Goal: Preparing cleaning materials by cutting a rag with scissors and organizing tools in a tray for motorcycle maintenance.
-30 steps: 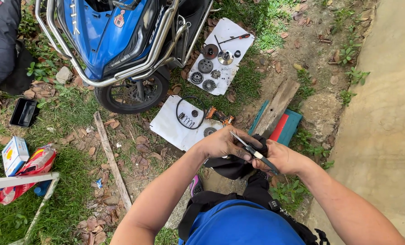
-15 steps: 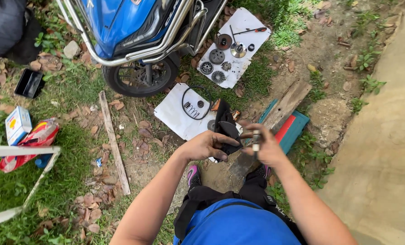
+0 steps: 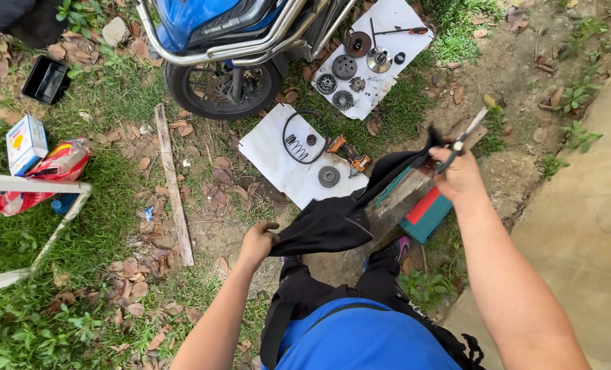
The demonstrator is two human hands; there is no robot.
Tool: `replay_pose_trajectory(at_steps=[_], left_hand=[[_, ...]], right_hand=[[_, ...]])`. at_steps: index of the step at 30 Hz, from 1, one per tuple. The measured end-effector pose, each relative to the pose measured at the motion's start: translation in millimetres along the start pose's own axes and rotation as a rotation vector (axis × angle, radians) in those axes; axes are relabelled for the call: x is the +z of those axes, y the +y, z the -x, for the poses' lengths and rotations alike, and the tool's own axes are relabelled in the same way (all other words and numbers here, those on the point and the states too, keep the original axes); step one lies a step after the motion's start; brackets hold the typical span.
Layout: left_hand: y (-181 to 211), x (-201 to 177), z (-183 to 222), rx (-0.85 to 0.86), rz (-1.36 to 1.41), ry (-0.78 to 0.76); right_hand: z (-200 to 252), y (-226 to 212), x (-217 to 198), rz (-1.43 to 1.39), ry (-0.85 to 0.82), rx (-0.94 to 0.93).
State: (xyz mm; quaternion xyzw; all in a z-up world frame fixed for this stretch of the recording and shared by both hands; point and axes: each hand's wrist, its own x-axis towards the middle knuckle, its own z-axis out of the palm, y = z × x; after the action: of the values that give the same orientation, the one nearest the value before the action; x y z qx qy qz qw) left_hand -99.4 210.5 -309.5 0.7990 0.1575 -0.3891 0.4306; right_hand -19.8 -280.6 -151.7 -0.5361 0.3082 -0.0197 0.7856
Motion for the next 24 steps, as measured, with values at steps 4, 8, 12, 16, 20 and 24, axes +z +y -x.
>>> replay_pose_trajectory(at_steps=[4,8,12,16,20,24], left_hand=[[7.9,19.6,2.7,0.022,-0.117,0.117],[88.1,48.5,41.4,0.288,-0.178,0.122],[147.6,71.9,41.9,0.438,-0.206,0.085],[147.7,122.8,-14.4,0.559,-0.251,0.124],[139.8,124.7,-34.7,0.542,-0.079,0.204],[155.2,96.6,37.5,0.497,0.015,0.085]], right_hand=[[15.0,-10.0,8.9,-0.021,-0.018,0.002],[76.7,9.5,72.4,-0.118,0.029,0.021],[121.8,61.0,73.7,-0.154,-0.096,0.163],[144.5,74.2,36.8,-0.121,-0.076,0.2],[146.9,31.7,-3.0,1.084,0.084,-0.033],[129.8,68.8,-43.3,0.433,0.135,0.034]])
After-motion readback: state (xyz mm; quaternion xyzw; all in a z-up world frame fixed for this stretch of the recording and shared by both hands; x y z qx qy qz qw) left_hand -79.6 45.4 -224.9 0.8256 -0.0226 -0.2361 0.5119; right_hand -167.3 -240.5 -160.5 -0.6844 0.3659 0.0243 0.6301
